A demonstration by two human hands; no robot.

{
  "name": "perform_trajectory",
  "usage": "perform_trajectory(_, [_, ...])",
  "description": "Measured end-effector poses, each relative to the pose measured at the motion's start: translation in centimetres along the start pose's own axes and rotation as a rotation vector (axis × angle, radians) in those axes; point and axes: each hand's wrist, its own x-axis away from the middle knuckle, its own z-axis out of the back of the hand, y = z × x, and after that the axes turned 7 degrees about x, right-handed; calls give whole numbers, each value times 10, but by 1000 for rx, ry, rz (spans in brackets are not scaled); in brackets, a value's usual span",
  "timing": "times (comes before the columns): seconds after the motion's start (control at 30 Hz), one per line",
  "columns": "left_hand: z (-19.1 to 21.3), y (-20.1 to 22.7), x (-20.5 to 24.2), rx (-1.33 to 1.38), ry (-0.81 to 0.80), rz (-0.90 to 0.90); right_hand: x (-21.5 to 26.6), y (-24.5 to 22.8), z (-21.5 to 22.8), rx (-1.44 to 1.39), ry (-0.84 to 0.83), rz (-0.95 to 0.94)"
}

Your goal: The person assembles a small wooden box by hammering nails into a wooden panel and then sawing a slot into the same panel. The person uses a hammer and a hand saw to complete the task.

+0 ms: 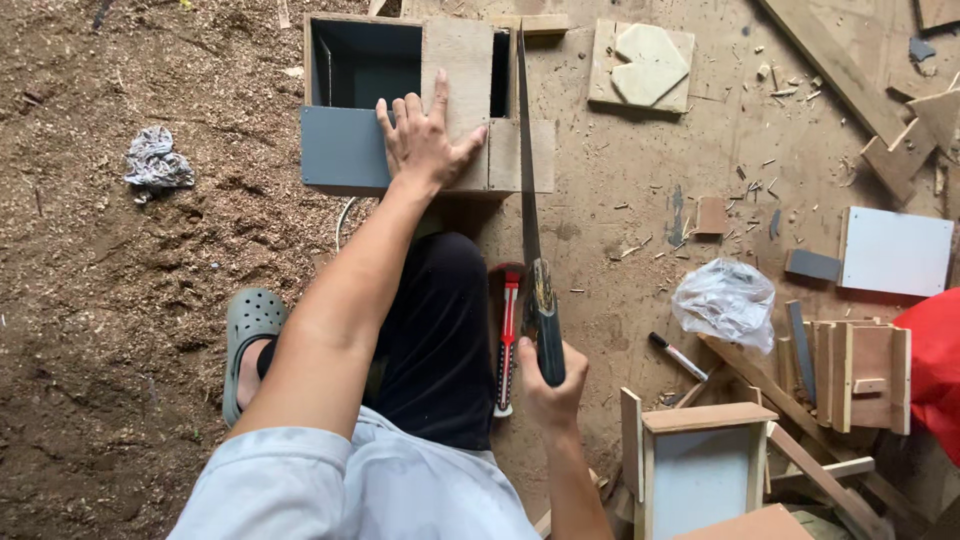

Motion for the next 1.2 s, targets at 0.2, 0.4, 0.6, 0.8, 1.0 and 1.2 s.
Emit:
perform_trajectory(0.2, [10, 4, 2, -22, 22, -33, -24, -16, -1, -34, -34, 66])
perform_trajectory(0.4, [14, 3, 6, 4, -113, -85, 0, -41, 17, -29, -27, -96])
perform_trajectory(0.6, [9, 1, 5, -37, 41, -120, -37, -42, -16, -141, 6, -96])
perform_trajectory(0.8, [0, 0, 6, -55, 70, -130, 4, -60, 0, -162, 15, -221])
perform_trajectory(1.0, [2, -6, 9, -29, 74, -148, -79, -36, -40, -132, 23, -15])
perform_trajectory(1.2, [11, 3, 12, -45, -7, -98, -26, -28, -12, -111, 19, -45])
